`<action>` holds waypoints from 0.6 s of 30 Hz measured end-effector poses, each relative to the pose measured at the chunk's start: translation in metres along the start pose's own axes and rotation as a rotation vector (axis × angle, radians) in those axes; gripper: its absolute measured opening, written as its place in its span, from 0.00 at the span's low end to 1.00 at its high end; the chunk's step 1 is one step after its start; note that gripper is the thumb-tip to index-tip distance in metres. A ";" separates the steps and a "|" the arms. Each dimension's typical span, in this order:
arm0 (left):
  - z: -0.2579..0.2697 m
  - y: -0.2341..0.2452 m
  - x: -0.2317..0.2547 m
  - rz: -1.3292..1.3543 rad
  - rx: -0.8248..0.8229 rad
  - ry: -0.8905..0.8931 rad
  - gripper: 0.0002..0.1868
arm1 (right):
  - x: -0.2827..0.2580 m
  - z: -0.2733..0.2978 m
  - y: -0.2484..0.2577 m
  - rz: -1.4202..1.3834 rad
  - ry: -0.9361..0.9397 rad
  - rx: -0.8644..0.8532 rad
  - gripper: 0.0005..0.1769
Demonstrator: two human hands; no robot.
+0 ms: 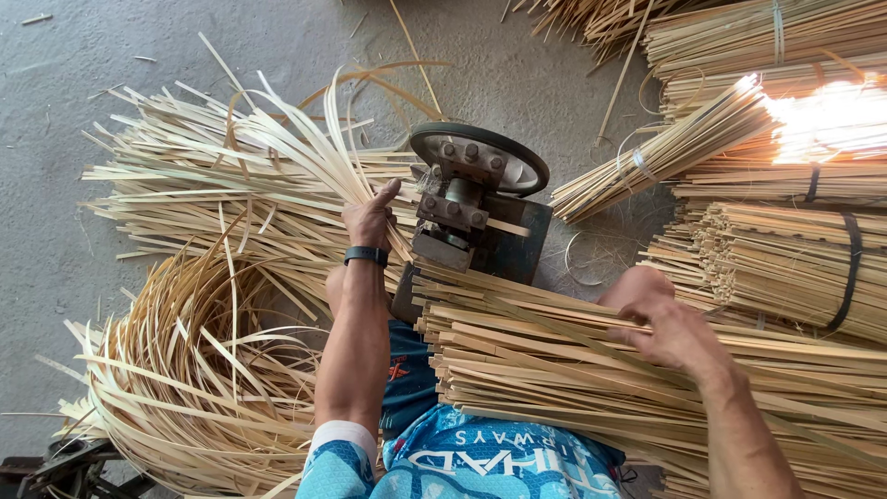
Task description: The person sits on the floor and repeatedly feeds long bamboo strips through a powered splitting machine, guiding each strip with both hands. The machine splits the strips into thinner pieces that fall to the left, while the person collects and stacks the processed strips.
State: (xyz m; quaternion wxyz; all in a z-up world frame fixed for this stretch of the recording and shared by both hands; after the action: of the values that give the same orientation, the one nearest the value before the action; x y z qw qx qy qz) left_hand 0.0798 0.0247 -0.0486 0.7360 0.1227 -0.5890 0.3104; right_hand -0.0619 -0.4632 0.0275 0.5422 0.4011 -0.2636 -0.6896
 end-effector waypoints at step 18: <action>-0.031 0.051 0.054 0.401 -0.047 0.002 0.18 | 0.053 0.032 0.069 -0.192 0.144 0.527 0.17</action>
State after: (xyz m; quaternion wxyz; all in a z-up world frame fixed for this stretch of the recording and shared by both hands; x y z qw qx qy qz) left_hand 0.0796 0.0982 -0.0161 0.6628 -0.0145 -0.6080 0.4369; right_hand -0.0561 -0.5355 0.0855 0.3687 0.5992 -0.3555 -0.6153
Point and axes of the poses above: each hand's wrist, its own z-axis away from the middle knuckle, its own y-axis out of the back of the hand, x = y × z, the point moved 10 cm from there along -z, towards the middle knuckle, and after that the axes turned 13 degrees about -y, right-handed, at the moved point
